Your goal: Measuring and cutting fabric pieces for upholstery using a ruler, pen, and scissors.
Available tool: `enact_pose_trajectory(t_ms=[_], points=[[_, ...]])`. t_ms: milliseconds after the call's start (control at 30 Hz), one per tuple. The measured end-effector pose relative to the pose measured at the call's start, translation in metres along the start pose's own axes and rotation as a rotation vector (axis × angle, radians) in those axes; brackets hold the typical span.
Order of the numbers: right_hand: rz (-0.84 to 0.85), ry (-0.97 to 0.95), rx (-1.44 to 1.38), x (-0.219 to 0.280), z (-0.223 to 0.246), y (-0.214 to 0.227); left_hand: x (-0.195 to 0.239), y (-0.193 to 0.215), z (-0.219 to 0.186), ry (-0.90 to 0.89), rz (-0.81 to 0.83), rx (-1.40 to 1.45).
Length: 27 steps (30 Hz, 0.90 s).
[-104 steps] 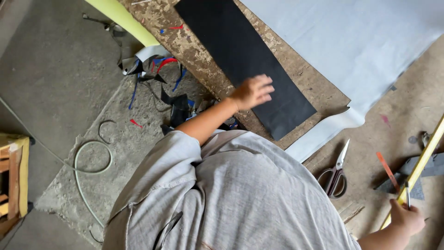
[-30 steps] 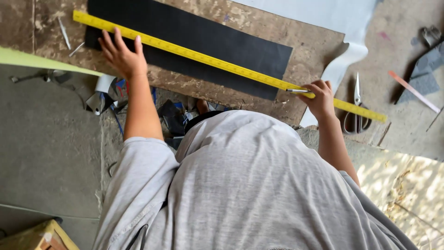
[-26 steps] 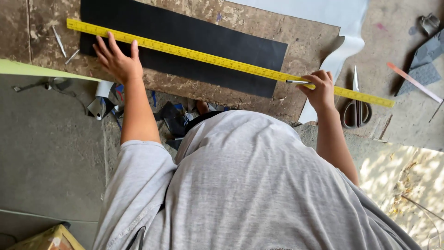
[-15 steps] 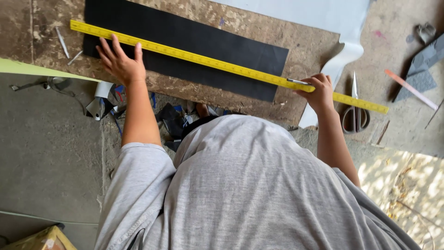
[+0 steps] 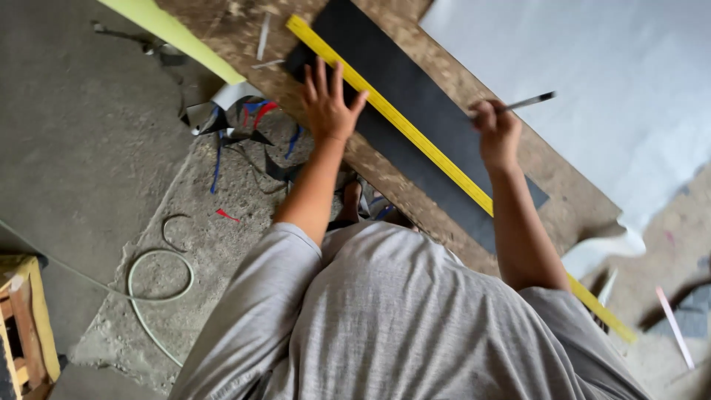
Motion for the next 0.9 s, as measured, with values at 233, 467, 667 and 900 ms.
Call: enact_pose_trajectory(t_ms=[233, 467, 667, 900], points=[[0.531, 0.429, -0.023, -0.090, 0.096, -0.180, 0.003, 0.005, -0.008, 0.010, -0.061, -0.038], [0.526, 0.491, 0.162, -0.135, 0.079, -0.256, 0.000, 0.014, -0.013, 0.019, -0.117, -0.030], [0.559, 0.574, 0.266, -0.124, 0.072, -0.238, 0.003, 0.009, -0.011, 0.008, -0.100, -0.036], [0.543, 0.504, 0.507, -0.026, 0.022, -0.096, 0.003, -0.007, -0.004, 0.008, -0.008, -0.039]])
Point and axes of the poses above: each hand's wrist, its own x-axis away from the middle knuckle, its own y-axis out of the back of the hand, z = x × y, the point moved 1 cm from there along -x, towards the middle knuckle, and after that the axes turned 2 degrees about -y, right-handed, at the moved point
